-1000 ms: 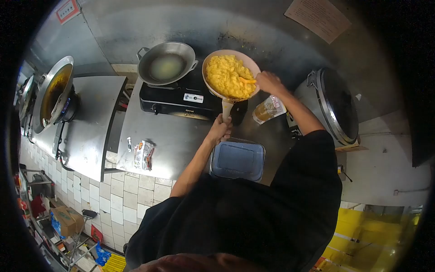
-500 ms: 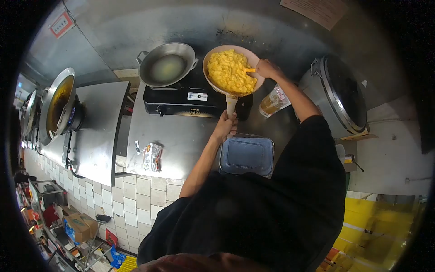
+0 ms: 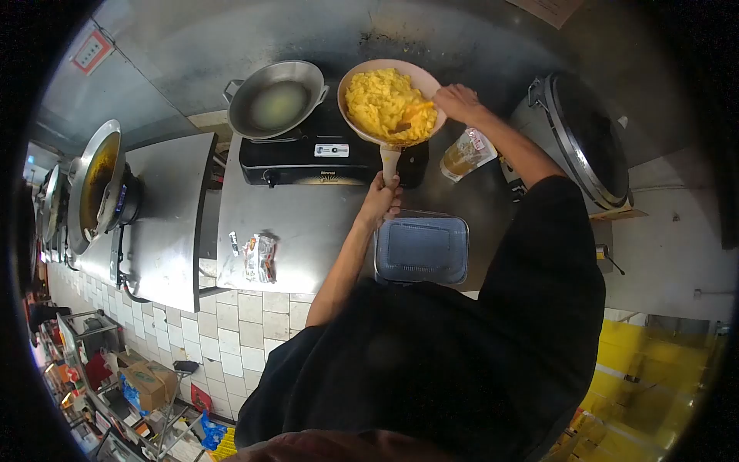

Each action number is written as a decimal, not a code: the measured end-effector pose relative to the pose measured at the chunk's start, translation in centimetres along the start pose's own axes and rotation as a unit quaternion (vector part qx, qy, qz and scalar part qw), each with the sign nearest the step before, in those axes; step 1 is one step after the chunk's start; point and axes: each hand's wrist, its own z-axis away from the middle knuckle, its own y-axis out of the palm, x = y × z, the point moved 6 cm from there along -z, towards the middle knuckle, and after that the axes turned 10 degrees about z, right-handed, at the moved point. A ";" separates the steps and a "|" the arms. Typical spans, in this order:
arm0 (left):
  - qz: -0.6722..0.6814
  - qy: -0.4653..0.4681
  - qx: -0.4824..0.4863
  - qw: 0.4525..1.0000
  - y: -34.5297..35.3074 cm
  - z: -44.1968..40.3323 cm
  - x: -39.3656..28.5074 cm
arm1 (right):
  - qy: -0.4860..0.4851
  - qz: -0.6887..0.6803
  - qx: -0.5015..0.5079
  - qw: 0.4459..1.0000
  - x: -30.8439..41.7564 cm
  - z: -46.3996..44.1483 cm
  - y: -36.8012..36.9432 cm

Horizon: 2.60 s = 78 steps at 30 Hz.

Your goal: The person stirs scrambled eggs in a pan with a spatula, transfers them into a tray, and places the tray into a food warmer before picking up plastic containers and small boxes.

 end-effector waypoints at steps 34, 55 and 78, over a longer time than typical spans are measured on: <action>-0.019 0.010 0.019 1.000 -1.1 -0.3 -0.2 | -0.173 0.011 0.041 0.984 3.5 -3.2 -4.7; -0.007 0.007 0.010 1.000 -1.0 -0.1 0.0 | -0.140 0.086 -0.084 0.983 11.4 2.9 -3.8; 0.070 -0.019 0.012 0.997 -5.5 -3.6 4.1 | 0.157 -0.177 -0.195 0.952 1.6 10.8 -5.4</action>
